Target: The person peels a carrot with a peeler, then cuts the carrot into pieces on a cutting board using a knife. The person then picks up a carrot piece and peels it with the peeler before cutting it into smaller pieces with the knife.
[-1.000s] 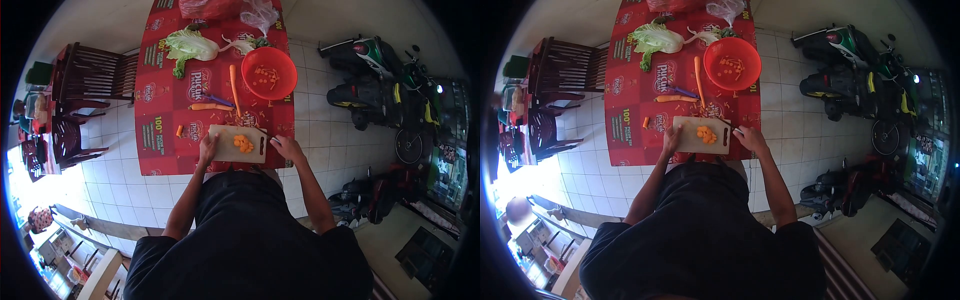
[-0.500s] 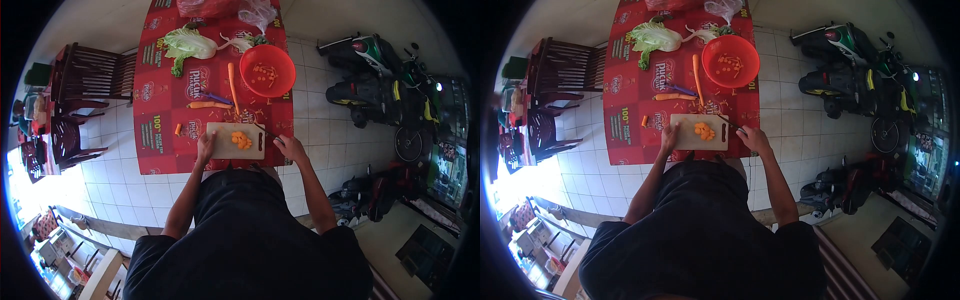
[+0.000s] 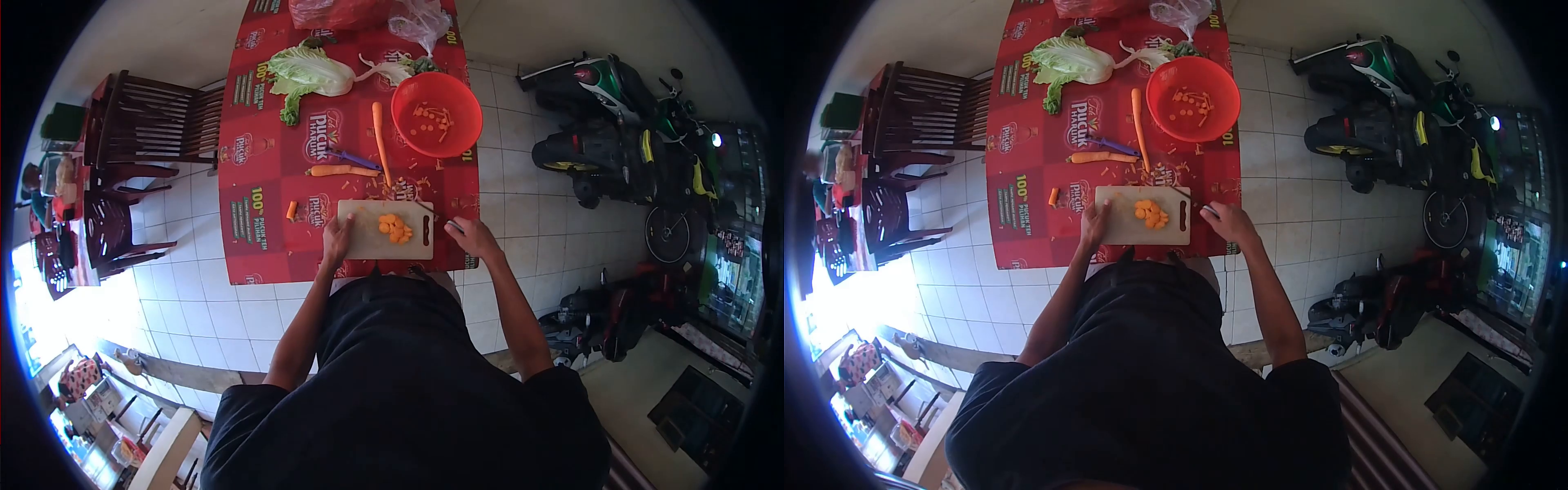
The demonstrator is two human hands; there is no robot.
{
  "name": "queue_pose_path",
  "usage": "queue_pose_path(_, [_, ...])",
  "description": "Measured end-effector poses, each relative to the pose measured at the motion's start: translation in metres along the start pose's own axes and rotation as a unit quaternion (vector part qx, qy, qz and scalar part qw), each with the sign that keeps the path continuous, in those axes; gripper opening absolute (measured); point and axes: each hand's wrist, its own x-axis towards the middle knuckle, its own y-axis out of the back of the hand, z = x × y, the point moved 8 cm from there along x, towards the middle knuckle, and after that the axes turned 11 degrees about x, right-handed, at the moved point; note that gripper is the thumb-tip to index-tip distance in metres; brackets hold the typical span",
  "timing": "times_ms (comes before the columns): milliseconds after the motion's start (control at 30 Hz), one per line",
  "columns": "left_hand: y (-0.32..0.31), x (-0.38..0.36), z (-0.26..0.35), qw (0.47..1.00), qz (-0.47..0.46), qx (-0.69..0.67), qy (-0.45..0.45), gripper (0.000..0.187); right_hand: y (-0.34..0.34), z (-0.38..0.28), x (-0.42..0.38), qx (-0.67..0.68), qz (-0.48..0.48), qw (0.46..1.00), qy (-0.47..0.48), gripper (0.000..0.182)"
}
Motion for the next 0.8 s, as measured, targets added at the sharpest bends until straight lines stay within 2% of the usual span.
queue_pose_path(133, [-0.003,-0.007,0.016,1.0,-0.018,-0.01,0.002,0.045,-0.019,-0.033,0.01,0.013,-0.057,0.998,0.026,0.042])
queue_pose_path(333, [-0.01,-0.001,0.021,0.999,-0.038,0.024,-0.023,0.049,-0.034,-0.059,0.041,-0.078,-0.151,0.985,0.043,0.043])
queue_pose_path(433, [-0.014,0.002,0.019,0.998,-0.022,0.0,-0.052,0.051,-0.033,-0.068,0.051,-0.096,-0.172,0.98,0.025,0.044])
queue_pose_path(533, [-0.012,0.007,0.008,0.998,-0.022,0.051,-0.021,0.051,-0.023,-0.062,0.063,-0.075,-0.108,0.99,0.058,0.041])
queue_pose_path(633, [-0.013,0.005,0.005,0.999,-0.019,0.016,-0.02,0.052,-0.016,-0.049,0.065,-0.079,-0.117,0.99,0.029,0.041])
queue_pose_path(800, [-0.016,0.009,0.003,1.0,-0.019,0.002,-0.014,0.052,-0.02,-0.051,0.051,-0.064,-0.127,0.989,0.046,0.041])
